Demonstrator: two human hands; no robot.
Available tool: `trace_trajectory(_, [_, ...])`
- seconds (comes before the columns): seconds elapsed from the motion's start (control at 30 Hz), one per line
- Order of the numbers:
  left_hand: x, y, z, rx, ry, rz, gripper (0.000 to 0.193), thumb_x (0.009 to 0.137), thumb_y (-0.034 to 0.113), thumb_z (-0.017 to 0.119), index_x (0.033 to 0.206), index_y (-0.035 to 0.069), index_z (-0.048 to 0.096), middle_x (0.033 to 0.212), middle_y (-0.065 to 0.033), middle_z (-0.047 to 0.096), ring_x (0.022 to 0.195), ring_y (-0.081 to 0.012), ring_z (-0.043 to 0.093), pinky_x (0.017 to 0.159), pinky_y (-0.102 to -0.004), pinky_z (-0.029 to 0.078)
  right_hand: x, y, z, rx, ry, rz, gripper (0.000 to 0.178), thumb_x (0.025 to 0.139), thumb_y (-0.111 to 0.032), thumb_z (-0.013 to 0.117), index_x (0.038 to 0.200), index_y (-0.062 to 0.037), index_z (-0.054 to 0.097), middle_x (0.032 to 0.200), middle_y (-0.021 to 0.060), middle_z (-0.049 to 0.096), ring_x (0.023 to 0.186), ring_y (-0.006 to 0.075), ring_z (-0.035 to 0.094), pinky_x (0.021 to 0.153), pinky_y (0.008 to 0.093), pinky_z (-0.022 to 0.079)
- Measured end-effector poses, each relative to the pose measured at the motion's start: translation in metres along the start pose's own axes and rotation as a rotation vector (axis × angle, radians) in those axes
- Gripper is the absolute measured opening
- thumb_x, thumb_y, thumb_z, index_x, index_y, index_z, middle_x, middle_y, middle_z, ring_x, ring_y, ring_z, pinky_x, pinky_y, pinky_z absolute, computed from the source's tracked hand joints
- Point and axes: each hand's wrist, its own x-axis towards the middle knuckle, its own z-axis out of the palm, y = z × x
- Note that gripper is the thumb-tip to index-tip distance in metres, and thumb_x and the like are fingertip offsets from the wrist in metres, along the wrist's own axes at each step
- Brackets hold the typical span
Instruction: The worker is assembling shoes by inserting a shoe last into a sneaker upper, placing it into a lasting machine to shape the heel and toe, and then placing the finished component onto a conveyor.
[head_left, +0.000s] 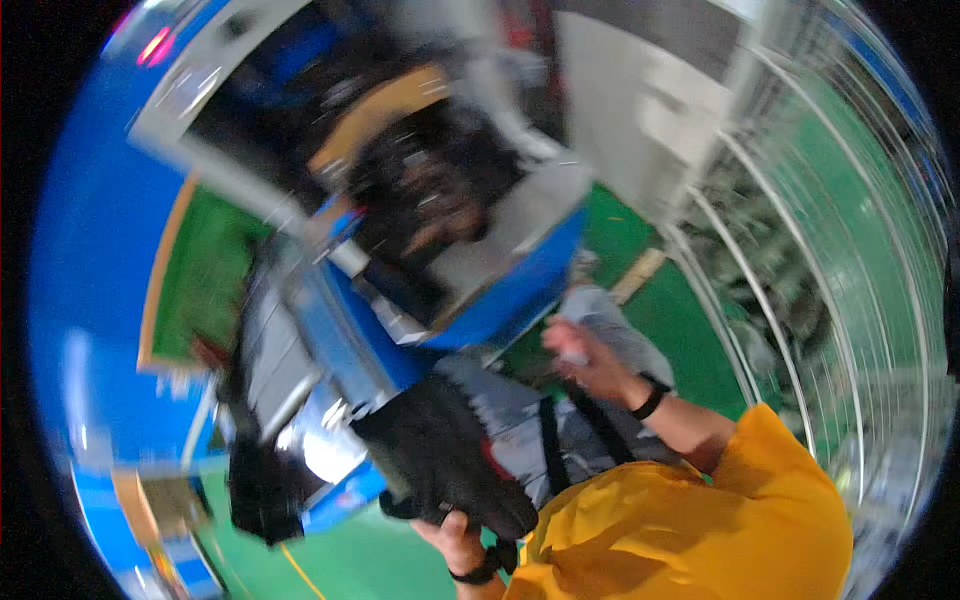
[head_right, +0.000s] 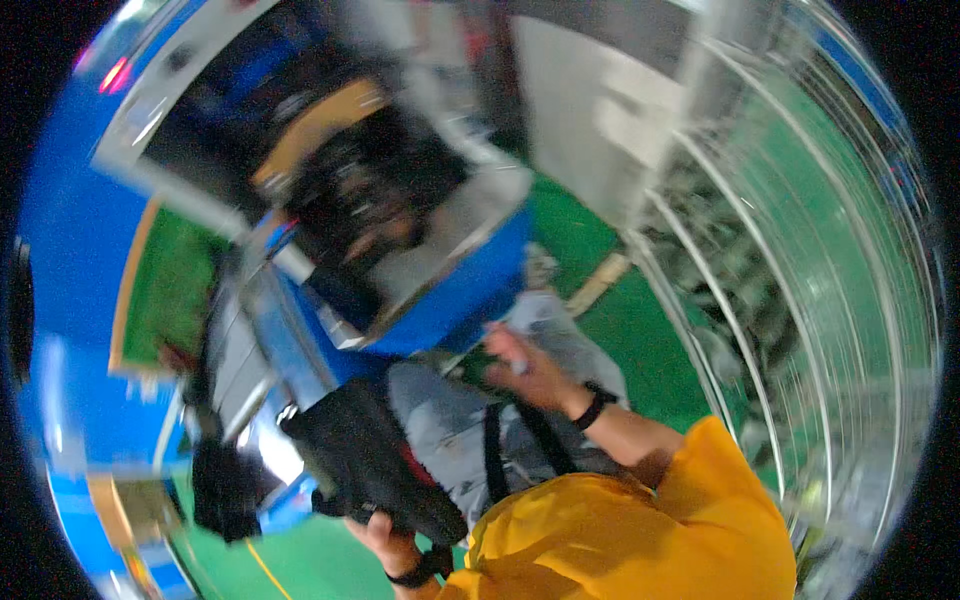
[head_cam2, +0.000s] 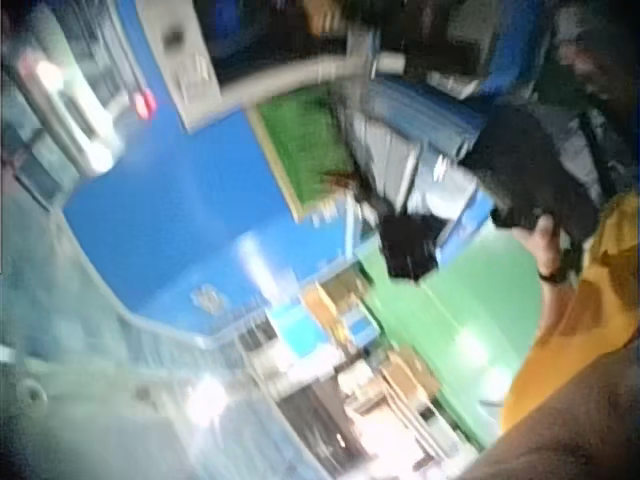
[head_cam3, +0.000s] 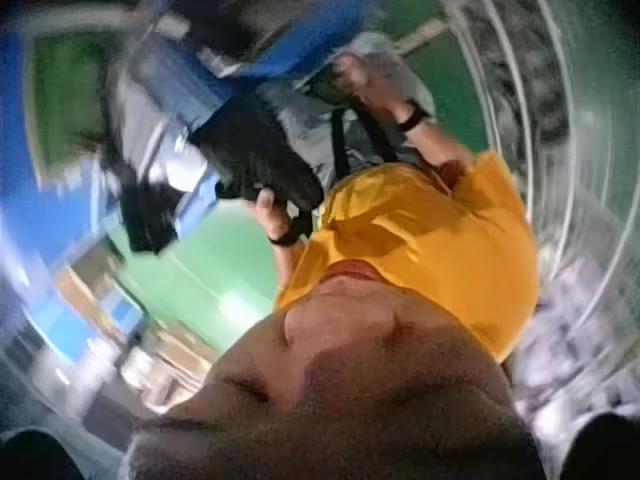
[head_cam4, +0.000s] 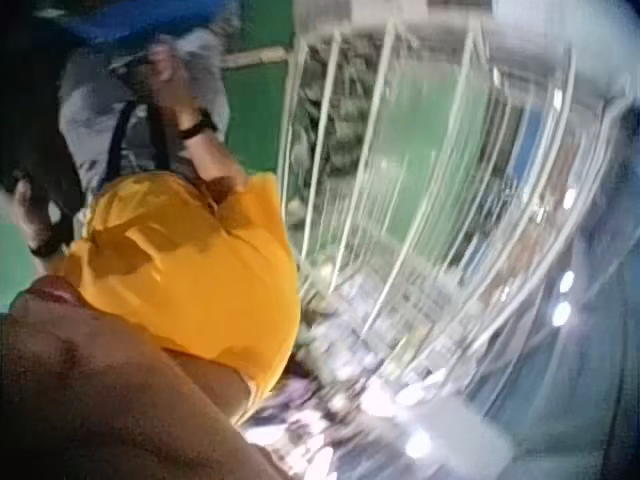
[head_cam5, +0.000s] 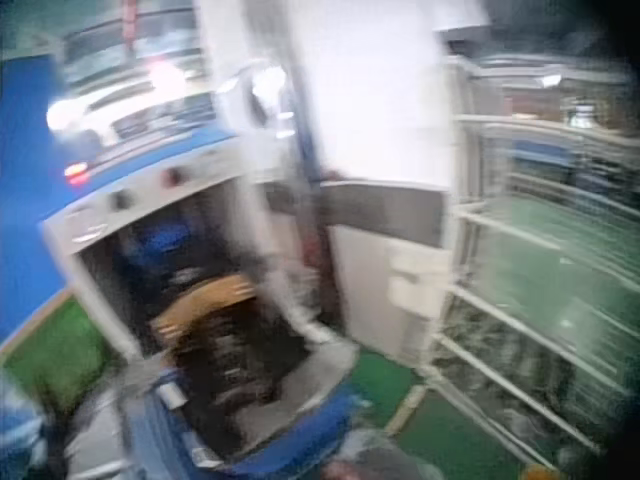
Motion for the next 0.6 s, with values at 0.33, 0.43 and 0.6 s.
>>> trace_trajectory(0.33, [0.053,-0.055,-0.010,1.187,-0.460,0.460,0.030,0.092,0.012,0.069,0.117,-0.005,0.063,0.096,-0.0281,0.067,0.086,-0.0445,0.065,0.074,-0.0453,0.053,-0.039,-0.096,-0.002,1.323,-0.367,0.298,0.087,0.083,-0.031,0.080,0.154,-0.0031,0.037,0.145,0.0103,0.056,0.125,0.0227,0.060,0.109,0.0390,0.047])
trace_trajectory(0.43, [0.050,-0.035,0.061,0.691,-0.430,0.169,0.059,0.099,0.032,0.066,0.144,-0.002,0.048,0.131,-0.0270,0.060,0.111,-0.0388,0.063,0.090,-0.0459,0.053,-0.049,-0.092,-0.008,1.247,-0.363,0.231,0.093,0.080,-0.029,0.084,0.155,-0.0030,0.034,0.144,0.0112,0.056,0.123,0.0227,0.061,0.106,0.0385,0.050])
trace_trajectory(0.6, [0.046,-0.029,0.061,0.313,-0.478,-0.080,0.072,0.104,0.040,0.059,0.158,0.002,0.030,0.153,-0.0208,0.045,0.130,-0.0343,0.053,0.105,-0.0478,0.049,-0.045,-0.080,-0.002,1.139,-0.477,0.259,0.105,0.077,-0.028,0.087,0.159,-0.0055,0.024,0.144,0.0114,0.054,0.124,0.0219,0.058,0.104,0.0371,0.051])
